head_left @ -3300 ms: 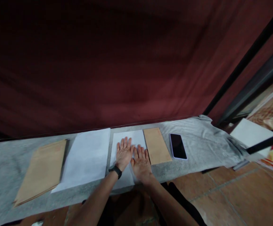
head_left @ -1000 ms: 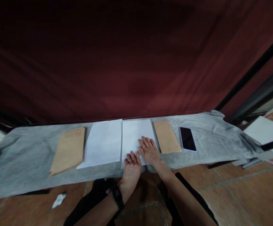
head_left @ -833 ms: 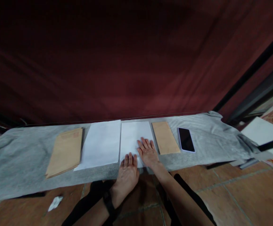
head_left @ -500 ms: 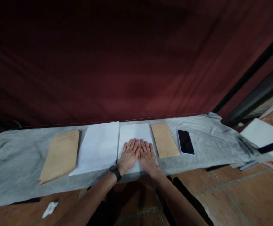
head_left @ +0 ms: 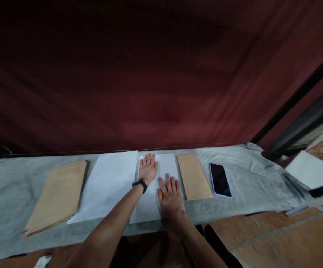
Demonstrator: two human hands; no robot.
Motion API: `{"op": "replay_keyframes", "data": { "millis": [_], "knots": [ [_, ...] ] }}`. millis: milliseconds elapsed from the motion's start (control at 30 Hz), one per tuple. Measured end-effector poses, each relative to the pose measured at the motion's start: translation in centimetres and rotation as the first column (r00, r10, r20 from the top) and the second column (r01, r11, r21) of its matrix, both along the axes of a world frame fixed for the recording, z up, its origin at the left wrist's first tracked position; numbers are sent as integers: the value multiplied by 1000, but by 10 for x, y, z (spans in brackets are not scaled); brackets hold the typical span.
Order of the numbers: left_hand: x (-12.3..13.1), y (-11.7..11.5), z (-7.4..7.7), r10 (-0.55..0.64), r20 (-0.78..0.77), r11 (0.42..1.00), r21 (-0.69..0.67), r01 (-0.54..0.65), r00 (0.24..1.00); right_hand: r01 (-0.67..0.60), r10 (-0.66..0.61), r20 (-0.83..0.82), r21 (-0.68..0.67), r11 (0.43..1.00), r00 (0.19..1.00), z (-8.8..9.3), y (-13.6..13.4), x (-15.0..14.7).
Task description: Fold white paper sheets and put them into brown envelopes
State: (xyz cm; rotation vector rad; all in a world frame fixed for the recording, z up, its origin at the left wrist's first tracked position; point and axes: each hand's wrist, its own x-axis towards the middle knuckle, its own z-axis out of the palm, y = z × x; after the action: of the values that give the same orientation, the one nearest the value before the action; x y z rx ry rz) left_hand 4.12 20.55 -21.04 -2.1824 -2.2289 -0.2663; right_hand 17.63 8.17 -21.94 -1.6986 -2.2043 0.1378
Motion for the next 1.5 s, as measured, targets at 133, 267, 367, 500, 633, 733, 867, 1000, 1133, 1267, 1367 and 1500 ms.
{"op": "replay_keyframes", "data": {
  "millis": [133, 267, 367, 500, 633, 733, 867, 1000, 1133, 1267, 1367, 1500],
  "knots": [
    [8, 0, 1, -172, 8, 985, -19, 172, 985, 5, -5, -10, 11, 1000, 1000, -1, 1, -1],
    [23, 6, 3, -424, 19, 904, -53, 424, 905, 6, -6, 0, -8, 1000, 1000, -3, 2, -2],
    [29, 15, 4, -448, 17, 894, -23, 448, 894, 9, -9, 8, -15, 1000, 1000, -2, 2, -2],
    [30, 22, 4, -348, 15, 937, 14, 348, 937, 11, -11, 16, -30, 1000, 1000, 0, 2, -2],
    [22, 10, 1, -241, 10, 970, 6, 241, 970, 11, -11, 4, -24, 1000, 1000, 1, 2, -2],
    [15, -14, 0, -141, -15, 990, 2, 141, 990, 16, -16, -9, -16, 1000, 1000, -1, 2, -1],
    [14, -58, -3, -45, -57, 999, 3, 46, 997, 4, -5, -10, -27, 1000, 1000, -5, 3, 0],
    [19, -101, -7, -45, -80, 999, 22, 47, 996, -9, 9, 2, -77, 997, 1000, -5, 6, 2],
    [21, -137, -7, -53, -76, 999, -9, 52, 996, -15, 14, -14, -51, 999, 1000, -3, 7, 5],
    [19, -168, -8, -87, -93, 996, 17, 89, 992, 12, -12, -22, 13, 1000, 1000, -4, 4, 6],
    [16, -190, -9, -125, -116, 990, 42, 131, 985, 25, -25, -14, 26, 999, 1000, -5, 4, 5],
    [11, -214, -6, -190, -128, 978, 60, 199, 973, 26, -26, 4, 7, 1000, 1000, -3, 4, 5]
  ]
}}
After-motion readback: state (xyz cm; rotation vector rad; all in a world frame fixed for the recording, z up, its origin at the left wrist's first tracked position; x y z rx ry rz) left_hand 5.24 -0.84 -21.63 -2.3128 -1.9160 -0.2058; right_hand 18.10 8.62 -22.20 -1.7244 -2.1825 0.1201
